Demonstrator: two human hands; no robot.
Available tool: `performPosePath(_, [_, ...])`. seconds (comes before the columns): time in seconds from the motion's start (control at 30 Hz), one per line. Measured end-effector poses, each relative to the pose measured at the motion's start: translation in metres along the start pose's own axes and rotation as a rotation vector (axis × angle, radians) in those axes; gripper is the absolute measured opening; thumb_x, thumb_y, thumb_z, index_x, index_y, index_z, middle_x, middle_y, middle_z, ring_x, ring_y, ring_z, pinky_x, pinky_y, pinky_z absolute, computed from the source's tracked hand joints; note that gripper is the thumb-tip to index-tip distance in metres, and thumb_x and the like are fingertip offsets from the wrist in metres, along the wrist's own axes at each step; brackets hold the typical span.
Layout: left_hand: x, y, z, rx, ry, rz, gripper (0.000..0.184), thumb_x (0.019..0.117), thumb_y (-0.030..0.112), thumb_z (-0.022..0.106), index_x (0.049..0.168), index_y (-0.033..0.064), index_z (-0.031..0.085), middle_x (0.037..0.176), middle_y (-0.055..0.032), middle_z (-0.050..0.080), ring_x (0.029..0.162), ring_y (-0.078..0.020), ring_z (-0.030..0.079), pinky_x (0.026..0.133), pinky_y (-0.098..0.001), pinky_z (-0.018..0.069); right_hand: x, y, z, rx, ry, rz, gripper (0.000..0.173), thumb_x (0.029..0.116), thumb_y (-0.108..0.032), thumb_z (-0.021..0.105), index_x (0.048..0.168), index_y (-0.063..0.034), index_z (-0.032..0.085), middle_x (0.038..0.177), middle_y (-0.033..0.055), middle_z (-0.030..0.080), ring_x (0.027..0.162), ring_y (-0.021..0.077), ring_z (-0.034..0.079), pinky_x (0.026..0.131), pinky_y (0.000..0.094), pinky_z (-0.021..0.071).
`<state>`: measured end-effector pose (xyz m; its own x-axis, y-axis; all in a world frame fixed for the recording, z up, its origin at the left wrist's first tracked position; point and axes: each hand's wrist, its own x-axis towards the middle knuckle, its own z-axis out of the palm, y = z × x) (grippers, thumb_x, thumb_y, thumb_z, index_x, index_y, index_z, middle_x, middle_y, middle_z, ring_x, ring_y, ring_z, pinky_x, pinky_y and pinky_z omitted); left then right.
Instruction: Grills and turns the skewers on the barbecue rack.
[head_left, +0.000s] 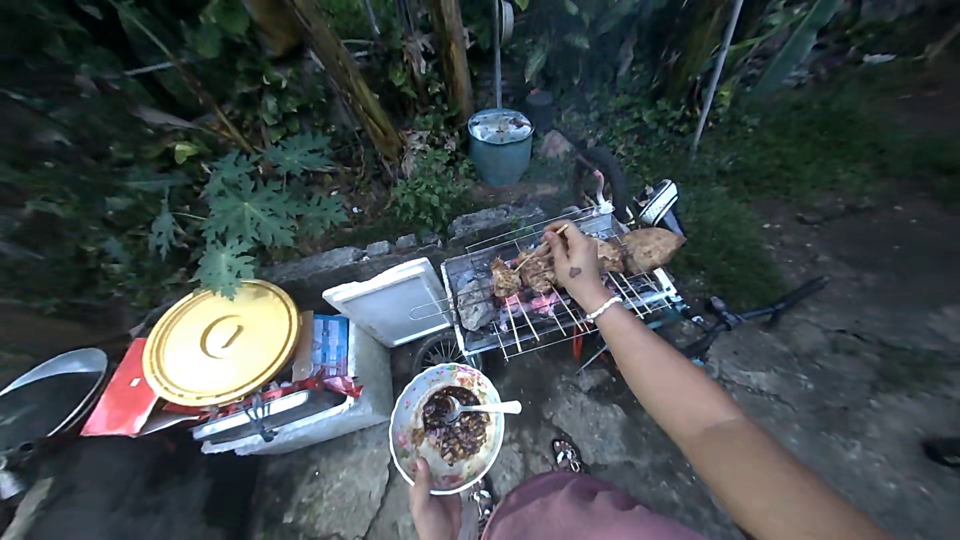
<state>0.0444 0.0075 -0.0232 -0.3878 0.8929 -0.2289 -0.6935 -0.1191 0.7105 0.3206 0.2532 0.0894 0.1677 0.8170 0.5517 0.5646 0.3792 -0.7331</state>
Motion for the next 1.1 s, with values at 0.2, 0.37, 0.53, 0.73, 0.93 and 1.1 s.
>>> performPosePath(0.2, [-0.001,0.0,-0.002,-0.009,0.005,0.016,0.05,0.0893,0.039,0.072,0.125,0.0108,0.051,0.1,-0.0021,0.076,0.092,-0.0126,0.075,0.08,-0.0349,0.0639,0.002,-0.014,-0.014,0.057,-0.067,0.061,0.028,0.109,-0.01,0.044,0.127,0.0077,0.055,0.103,0.0191,0.07,0.085,0.0249,0.073,0.08,0.0412,0.0615])
performPosePath(0.37, [-0.002,0.002,0.001,-0.022,0.003,0.013,0.05,0.0849,0.041,0.078,0.12,0.0112,0.058,0.096,-0.0029,0.077,0.088,-0.0134,0.076,0.077,-0.035,0.0644,0.009,-0.016,-0.02,0.056,-0.028,0.025,0.025,0.108,-0.007,0.043,0.118,0.0093,0.059,0.105,0.0212,0.071,0.089,0.0256,0.074,0.084,0.0401,0.0611])
performPosePath(0.53, [-0.001,0.002,0.001,-0.003,0.014,-0.006,0.049,0.086,0.04,0.077,0.12,0.0115,0.056,0.095,-0.0021,0.077,0.086,-0.0128,0.076,0.074,-0.0345,0.0647,-0.008,-0.039,-0.027,-0.018,-0.035,-0.033,0.023,0.1086,-0.012,0.046,0.115,0.0057,0.06,0.093,0.017,0.072,0.08,0.0244,0.073,0.076,0.0414,0.0605])
performPosePath(0.73, [-0.001,0.002,0.005,0.004,0.018,0.0,0.036,0.0911,0.038,0.07,0.114,0.0132,0.06,0.092,-0.0005,0.077,0.082,-0.0113,0.076,0.07,-0.0326,0.0644,-0.031,-0.026,-0.003,-0.179,-0.135,-0.096,0.018,0.1052,-0.007,0.052,0.11,0.0055,0.064,0.091,0.0211,0.071,0.08,0.0356,0.072,0.074,0.0526,0.0593])
performPosePath(0.93, [-0.001,0.0,0.005,-0.002,0.027,-0.013,0.034,0.0941,0.034,0.065,0.118,0.0114,0.056,0.092,-0.0012,0.077,0.083,-0.0116,0.075,0.072,-0.0332,0.0645,-0.023,-0.019,-0.003,-0.16,-0.134,-0.107,0.018,0.1043,-0.004,0.051,0.109,0.0069,0.064,0.091,0.0217,0.071,0.082,0.0363,0.073,0.078,0.0522,0.0587])
performPosePath(1.1, [0.0,-0.001,0.002,0.018,0.023,0.007,0.034,0.0977,0.031,0.057,0.124,0.0112,0.051,0.098,0.0006,0.076,0.089,-0.0108,0.075,0.078,-0.0333,0.064,-0.024,-0.014,-0.002,-0.175,-0.17,-0.104,0.019,0.1044,-0.005,0.051,0.109,0.0076,0.065,0.094,0.0243,0.071,0.085,0.0399,0.072,0.079,0.0554,0.0575])
